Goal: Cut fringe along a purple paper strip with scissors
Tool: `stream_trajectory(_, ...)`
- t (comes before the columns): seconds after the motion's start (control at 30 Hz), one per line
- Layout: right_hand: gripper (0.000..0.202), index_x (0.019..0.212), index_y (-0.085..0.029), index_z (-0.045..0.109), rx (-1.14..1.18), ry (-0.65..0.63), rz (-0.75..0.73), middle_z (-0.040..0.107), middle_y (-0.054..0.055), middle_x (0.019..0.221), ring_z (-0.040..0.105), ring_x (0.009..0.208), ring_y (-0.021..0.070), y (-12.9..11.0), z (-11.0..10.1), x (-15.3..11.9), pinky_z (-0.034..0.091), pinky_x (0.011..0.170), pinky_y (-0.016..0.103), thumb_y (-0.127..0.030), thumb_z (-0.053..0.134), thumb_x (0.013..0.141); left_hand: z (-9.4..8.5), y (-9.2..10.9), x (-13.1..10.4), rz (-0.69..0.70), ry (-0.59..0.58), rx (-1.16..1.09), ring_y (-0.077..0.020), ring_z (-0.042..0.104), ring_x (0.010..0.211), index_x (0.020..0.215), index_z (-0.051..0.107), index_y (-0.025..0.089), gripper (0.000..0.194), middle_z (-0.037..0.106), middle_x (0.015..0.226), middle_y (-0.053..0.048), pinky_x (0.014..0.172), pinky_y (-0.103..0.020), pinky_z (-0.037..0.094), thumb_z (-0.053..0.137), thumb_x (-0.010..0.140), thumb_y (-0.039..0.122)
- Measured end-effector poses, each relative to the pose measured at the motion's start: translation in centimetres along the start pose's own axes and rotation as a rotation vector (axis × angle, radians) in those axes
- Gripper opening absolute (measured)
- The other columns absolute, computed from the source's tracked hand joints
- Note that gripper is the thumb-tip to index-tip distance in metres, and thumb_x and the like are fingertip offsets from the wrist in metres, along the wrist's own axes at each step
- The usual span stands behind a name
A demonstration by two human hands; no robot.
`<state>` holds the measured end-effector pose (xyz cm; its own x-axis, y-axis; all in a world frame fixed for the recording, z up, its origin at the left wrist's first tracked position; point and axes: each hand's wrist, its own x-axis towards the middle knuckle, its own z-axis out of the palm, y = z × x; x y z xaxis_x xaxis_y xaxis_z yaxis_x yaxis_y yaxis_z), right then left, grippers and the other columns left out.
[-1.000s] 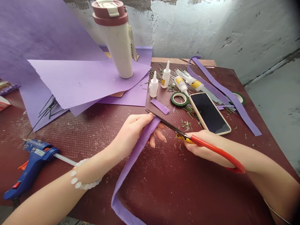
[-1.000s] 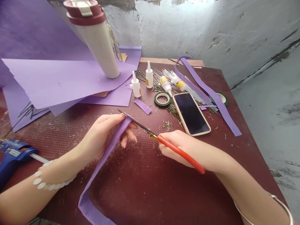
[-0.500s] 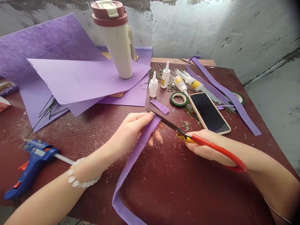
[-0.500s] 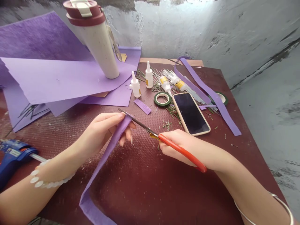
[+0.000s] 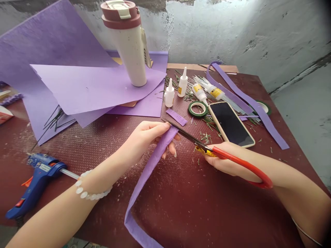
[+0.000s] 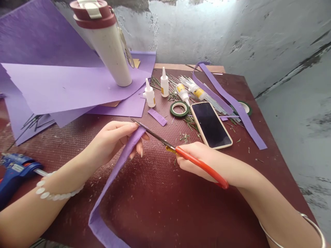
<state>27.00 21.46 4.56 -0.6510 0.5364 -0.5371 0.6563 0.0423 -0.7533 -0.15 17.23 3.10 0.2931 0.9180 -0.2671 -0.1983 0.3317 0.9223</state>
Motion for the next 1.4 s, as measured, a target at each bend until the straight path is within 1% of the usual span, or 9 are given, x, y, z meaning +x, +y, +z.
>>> stream_trajectory(0.23,0.029,0.073,-0.025,0.046,-0.033,0.03,0.042,0.048,-0.004,0.063,0.039,0.055,0.0148,-0.2,-0.1,-0.2,0.031,0.05,0.027,-0.042,0.065,0.087,0.1,0.0,-0.2,-0.023,0.004,-0.024,-0.0129,0.063,0.047,0.086,0.079,0.011,0.034,0.078,0.066,-0.008,0.048,-0.021,0.05,0.066,0.098,0.04)
stream_trajectory(0.43,0.033,0.072,-0.025,0.043,0.017,0.009,0.026,0.044,-0.004,0.062,0.037,0.055,0.0149,-0.3,-0.1,-0.2,0.031,0.049,0.028,-0.045,0.065,0.087,0.2,0.1,-0.1,-0.025,0.016,-0.029,-0.0136,0.063,0.047,0.085,0.078,0.012,0.033,0.077,0.065,-0.008,0.049,-0.023,0.052,0.068,0.097,0.04)
stream_trajectory(0.67,0.03,0.074,-0.025,0.039,0.078,-0.053,0.098,0.038,-0.006,0.066,0.034,0.059,0.0134,-0.6,0.0,-0.2,0.028,0.053,0.026,-0.031,0.064,0.09,0.3,0.4,-0.3,-0.048,0.017,-0.083,-0.0142,0.069,0.053,0.09,0.078,0.012,0.03,0.082,0.076,-0.009,0.055,-0.022,0.057,0.067,0.1,0.038)
stream_trajectory(0.77,0.035,0.075,-0.025,0.039,0.105,-0.033,0.093,0.037,-0.006,0.071,0.033,0.064,0.0143,-0.5,0.0,0.0,0.029,0.057,0.027,-0.038,0.067,0.092,0.6,0.3,-0.4,-0.052,-0.03,-0.147,-0.0131,0.072,0.055,0.093,0.077,0.014,0.02,0.083,0.082,-0.007,0.058,-0.022,0.057,0.07,0.099,0.032)
stream_trajectory(0.87,0.047,0.073,-0.025,0.039,0.089,0.033,0.051,0.033,-0.007,0.072,0.03,0.066,0.0146,0.1,-0.2,0.2,0.027,0.06,0.028,-0.051,0.075,0.087,0.8,0.3,-0.4,-0.055,-0.052,-0.161,-0.0099,0.068,0.052,0.093,0.075,0.015,0.012,0.082,0.081,-0.005,0.053,-0.018,0.051,0.071,0.098,0.025)
stream_trajectory(0.97,0.048,0.078,-0.025,0.042,0.048,0.043,0.0,0.038,-0.006,0.075,0.032,0.067,0.0146,0.9,-0.4,0.4,0.028,0.06,0.028,-0.056,0.078,0.085,1.1,0.1,-0.5,-0.015,-0.02,-0.112,-0.0067,0.059,0.048,0.085,0.069,0.016,0.018,0.079,0.076,-0.002,0.049,-0.017,0.044,0.072,0.098,0.027)
stream_trajectory(1.1,0.043,0.091,-0.026,0.047,-0.037,-0.01,-0.034,0.051,-0.004,0.084,0.042,0.07,0.0164,1.4,-0.4,0.0,0.037,0.06,0.027,-0.056,0.077,0.084,1.6,0.0,-0.7,0.02,0.033,-0.026,-0.0058,0.052,0.047,0.083,0.065,0.016,0.024,0.075,0.072,0.0,0.049,-0.018,0.039,0.075,0.096,0.033)
stream_trajectory(1.27,0.044,0.092,-0.03,0.046,-0.329,0.185,0.132,0.058,-0.005,0.073,0.054,0.063,0.021,0.4,0.4,-0.7,0.04,0.056,0.029,-0.055,0.08,0.08,2.1,-0.1,-0.9,0.096,0.127,0.142,-0.0082,0.05,0.049,0.088,0.064,0.018,0.022,0.069,0.068,0.002,0.051,-0.022,0.037,0.073,0.096,0.036)
stream_trajectory(1.4,0.05,0.091,-0.031,0.042,-0.483,0.289,0.136,0.062,-0.006,0.069,0.058,0.058,0.0227,0.0,0.9,-0.7,0.039,0.052,0.03,-0.052,0.084,0.075,2.0,-0.3,-0.9,0.134,0.145,0.22,-0.0084,0.047,0.049,0.083,0.06,0.019,0.026,0.063,0.063,0.004,0.051,-0.023,0.037,0.071,0.097,0.038)
